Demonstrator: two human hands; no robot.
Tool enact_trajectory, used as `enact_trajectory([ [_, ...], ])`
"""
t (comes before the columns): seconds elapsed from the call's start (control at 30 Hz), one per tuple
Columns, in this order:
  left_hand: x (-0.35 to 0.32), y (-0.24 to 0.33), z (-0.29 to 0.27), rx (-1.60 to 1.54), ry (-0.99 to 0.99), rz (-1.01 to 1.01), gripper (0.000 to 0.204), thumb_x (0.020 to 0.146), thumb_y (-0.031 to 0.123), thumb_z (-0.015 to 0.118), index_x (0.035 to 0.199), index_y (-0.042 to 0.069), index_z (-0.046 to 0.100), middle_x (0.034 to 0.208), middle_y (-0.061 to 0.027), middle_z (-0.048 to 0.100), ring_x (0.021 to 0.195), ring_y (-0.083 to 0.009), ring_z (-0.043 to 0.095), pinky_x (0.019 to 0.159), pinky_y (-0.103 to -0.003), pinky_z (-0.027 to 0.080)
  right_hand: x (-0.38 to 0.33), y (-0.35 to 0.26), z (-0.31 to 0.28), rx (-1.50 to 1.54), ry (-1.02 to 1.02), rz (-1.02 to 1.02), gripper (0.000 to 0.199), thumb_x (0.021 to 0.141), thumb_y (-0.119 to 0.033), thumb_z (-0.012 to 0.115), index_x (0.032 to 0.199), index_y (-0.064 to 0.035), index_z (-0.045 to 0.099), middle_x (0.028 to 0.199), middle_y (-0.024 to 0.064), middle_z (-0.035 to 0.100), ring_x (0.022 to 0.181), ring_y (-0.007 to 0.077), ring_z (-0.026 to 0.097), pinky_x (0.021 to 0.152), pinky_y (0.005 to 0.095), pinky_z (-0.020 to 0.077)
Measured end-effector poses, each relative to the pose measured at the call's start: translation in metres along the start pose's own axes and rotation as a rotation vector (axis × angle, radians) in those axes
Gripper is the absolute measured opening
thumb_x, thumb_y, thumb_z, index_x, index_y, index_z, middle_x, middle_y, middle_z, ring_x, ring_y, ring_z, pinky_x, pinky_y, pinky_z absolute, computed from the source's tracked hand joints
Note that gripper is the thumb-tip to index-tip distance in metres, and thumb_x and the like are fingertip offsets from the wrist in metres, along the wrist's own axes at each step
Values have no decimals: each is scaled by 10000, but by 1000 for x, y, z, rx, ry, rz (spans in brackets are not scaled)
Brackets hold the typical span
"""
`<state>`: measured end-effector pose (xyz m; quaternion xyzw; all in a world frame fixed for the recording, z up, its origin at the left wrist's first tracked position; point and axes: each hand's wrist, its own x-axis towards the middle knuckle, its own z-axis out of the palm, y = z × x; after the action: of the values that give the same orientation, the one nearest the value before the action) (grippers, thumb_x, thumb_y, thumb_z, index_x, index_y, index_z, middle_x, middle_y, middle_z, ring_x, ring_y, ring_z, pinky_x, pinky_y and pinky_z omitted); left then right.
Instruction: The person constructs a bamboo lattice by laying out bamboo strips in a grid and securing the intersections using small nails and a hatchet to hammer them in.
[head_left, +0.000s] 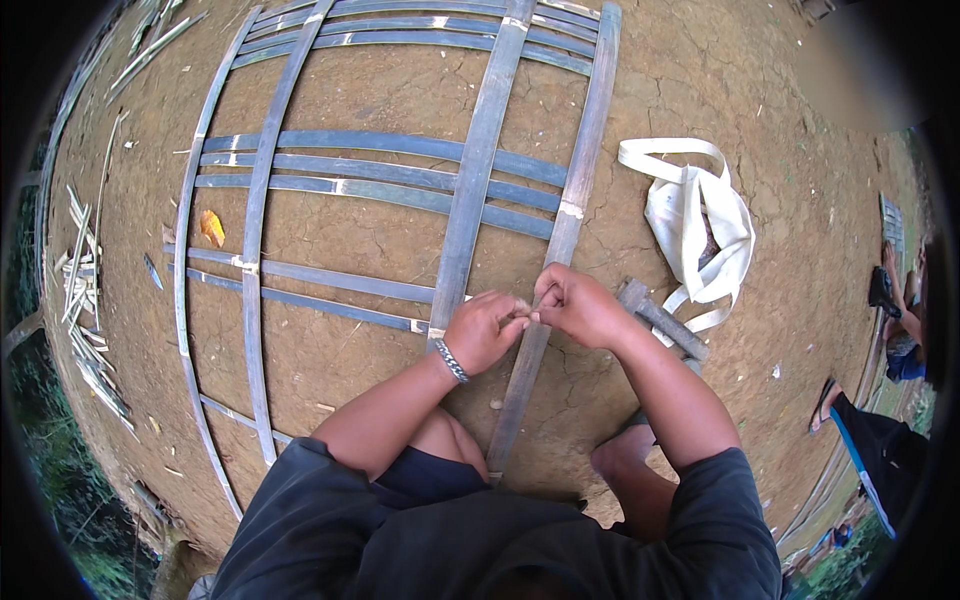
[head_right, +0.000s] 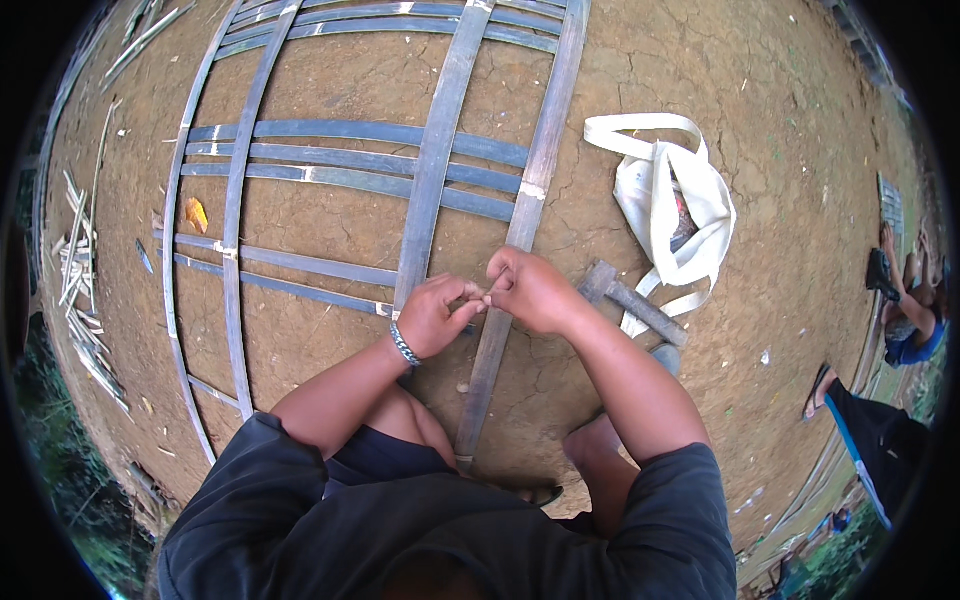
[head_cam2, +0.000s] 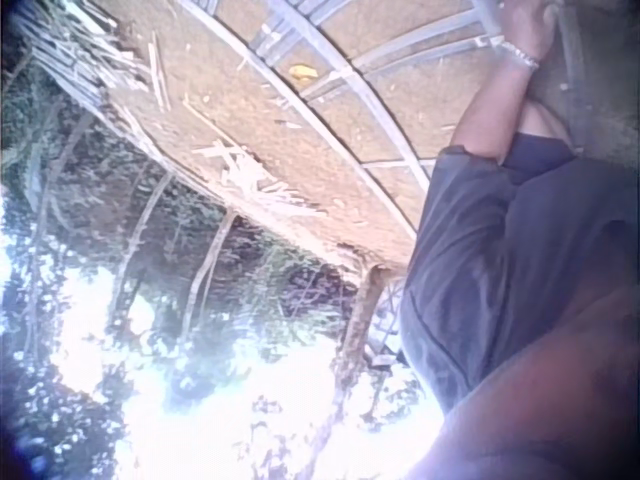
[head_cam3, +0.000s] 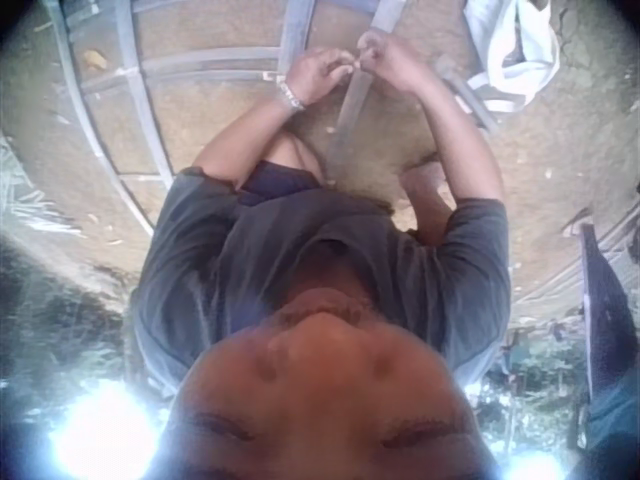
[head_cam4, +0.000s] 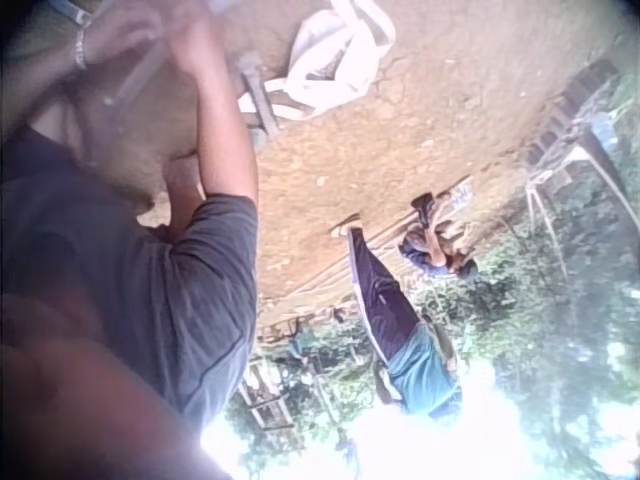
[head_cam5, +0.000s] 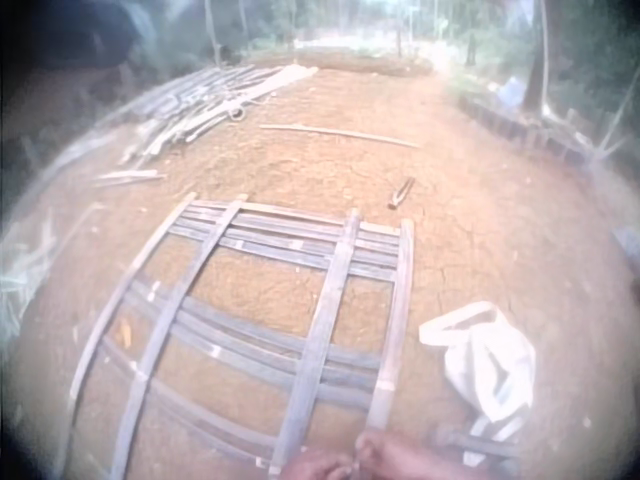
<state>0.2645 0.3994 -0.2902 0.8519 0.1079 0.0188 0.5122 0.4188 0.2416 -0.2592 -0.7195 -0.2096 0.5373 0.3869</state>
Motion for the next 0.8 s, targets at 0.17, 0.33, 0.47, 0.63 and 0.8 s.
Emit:
enact_trajectory([
  [0.17,27,-34,-4,42,393,-53,138,905,121,756,1014,37,755,921,-139,722,871,-284,692,816,-381,549,-10,17,-24,-2,404,31,356,901,-63,780,1174,9,563,960,66,681,869,123,646,776,262,528],
  [0.33,74,-79,-1,-53,760,-314,148,914,151,772,999,30,763,928,-103,702,882,-259,676,841,-363,535,-22,80,-56,47,599,18,338,904,-104,782,1168,11,605,969,65,703,859,119,660,807,271,548],
  [0.47,85,-88,4,80,867,-246,132,904,161,783,943,35,777,920,-94,687,939,-250,645,857,-369,509,-38,98,-67,-42,567,46,281,911,-96,771,1126,9,624,943,63,708,862,115,663,798,274,546],
  [0.63,85,-88,9,267,819,-181,82,888,131,781,921,56,775,904,-101,678,905,-280,616,833,-396,484,-63,124,-80,-143,553,62,242,918,-90,763,1100,5,635,911,68,718,856,129,677,783,288,544],
  [0.8,86,-87,8,318,821,-130,62,887,112,777,894,57,749,906,-105,678,887,-293,607,825,-411,480,-98,139,-83,-442,589,-46,267,872,-67,770,1099,-4,645,989,144,690,941,284,675,856,384,535],
])
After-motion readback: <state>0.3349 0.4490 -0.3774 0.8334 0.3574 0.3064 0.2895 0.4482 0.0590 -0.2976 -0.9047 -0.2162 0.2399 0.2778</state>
